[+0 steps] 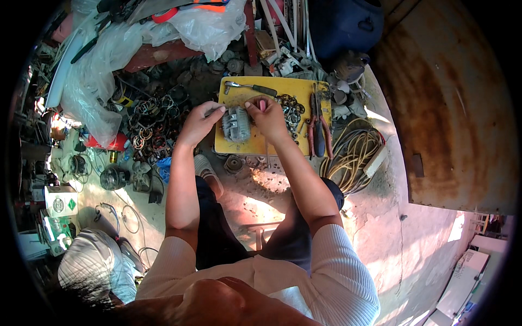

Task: The person disassembles an appliance component by removing screws with a screwdriver and pulling the metal housing apart by hand.

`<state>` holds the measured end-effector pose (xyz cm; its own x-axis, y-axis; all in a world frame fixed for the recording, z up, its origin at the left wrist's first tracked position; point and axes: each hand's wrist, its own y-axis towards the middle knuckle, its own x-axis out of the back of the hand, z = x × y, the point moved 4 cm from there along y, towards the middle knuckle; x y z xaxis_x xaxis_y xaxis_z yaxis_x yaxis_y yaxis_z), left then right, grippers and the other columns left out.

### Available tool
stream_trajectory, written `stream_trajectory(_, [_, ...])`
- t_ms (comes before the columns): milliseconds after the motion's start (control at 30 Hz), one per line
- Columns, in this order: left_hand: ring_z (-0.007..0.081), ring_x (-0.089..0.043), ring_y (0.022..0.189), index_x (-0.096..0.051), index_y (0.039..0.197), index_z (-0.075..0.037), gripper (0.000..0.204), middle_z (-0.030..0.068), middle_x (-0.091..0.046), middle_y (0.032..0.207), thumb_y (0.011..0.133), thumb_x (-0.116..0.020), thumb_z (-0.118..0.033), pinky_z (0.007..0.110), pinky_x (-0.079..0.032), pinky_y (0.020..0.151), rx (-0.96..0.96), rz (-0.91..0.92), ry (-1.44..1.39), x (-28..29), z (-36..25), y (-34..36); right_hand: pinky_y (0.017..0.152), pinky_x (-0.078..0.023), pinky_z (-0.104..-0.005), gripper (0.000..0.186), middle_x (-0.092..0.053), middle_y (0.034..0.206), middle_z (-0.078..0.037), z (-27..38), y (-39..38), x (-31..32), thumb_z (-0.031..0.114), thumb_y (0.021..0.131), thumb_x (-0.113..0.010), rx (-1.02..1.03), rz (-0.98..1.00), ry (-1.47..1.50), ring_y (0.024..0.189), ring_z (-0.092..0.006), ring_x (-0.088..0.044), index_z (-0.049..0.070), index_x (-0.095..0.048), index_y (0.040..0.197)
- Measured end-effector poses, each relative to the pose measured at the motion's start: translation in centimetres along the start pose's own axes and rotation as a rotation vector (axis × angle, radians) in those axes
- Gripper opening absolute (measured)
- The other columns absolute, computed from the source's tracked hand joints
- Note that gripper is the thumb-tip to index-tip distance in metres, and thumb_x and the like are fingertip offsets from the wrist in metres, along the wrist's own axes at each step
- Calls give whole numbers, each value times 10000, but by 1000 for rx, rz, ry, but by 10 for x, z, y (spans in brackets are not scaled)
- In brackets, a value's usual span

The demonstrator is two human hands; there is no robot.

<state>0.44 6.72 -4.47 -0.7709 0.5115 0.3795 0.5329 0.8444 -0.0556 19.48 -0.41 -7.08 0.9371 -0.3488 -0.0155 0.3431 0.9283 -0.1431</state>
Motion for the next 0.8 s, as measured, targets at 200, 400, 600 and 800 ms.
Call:
stream_trajectory(200, [168, -656, 912, -659, 1074, 14, 302, 127, -711, 972, 950, -632, -259, 316, -492, 805, 79, -78, 33, 18, 4, -7, 646, -451, -229, 177, -628, 773, 22, -5, -1, -1, 160, 884, -733, 65, 27, -48, 702, -59, -520, 7, -671, 950])
stream_trajectory(400, [148, -640, 876, -655, 1047, -6, 262, 101, -700, 936, 963, -627, -253, 306, -486, 781, -117, -199, -37, 12, -10, -10, 603, -433, -216, 145, -617, 763, 31, 5, -7, 0, 147, 902, -721, 86, 17, 29, 671, -44, -501, 19, -666, 944])
stream_trajectory(600, [114, -585, 788, -653, 1034, -13, 234, 62, -670, 845, 948, -650, -231, 292, -476, 740, -156, -142, -46, -7, -30, -12, 500, -401, -191, 119, -624, 736, 32, 21, -15, -2, 161, 930, -695, 87, 73, 123, 578, -31, -517, 51, -657, 958])
stream_trajectory(800, [115, -607, 773, -664, 1017, -15, 227, 85, -692, 829, 935, -667, -227, 302, -483, 716, -197, -172, -22, -9, -31, -11, 477, -393, -185, 124, -652, 758, 22, 25, -17, 0, 160, 925, -700, 63, 81, 170, 565, -27, -527, 51, -660, 968])
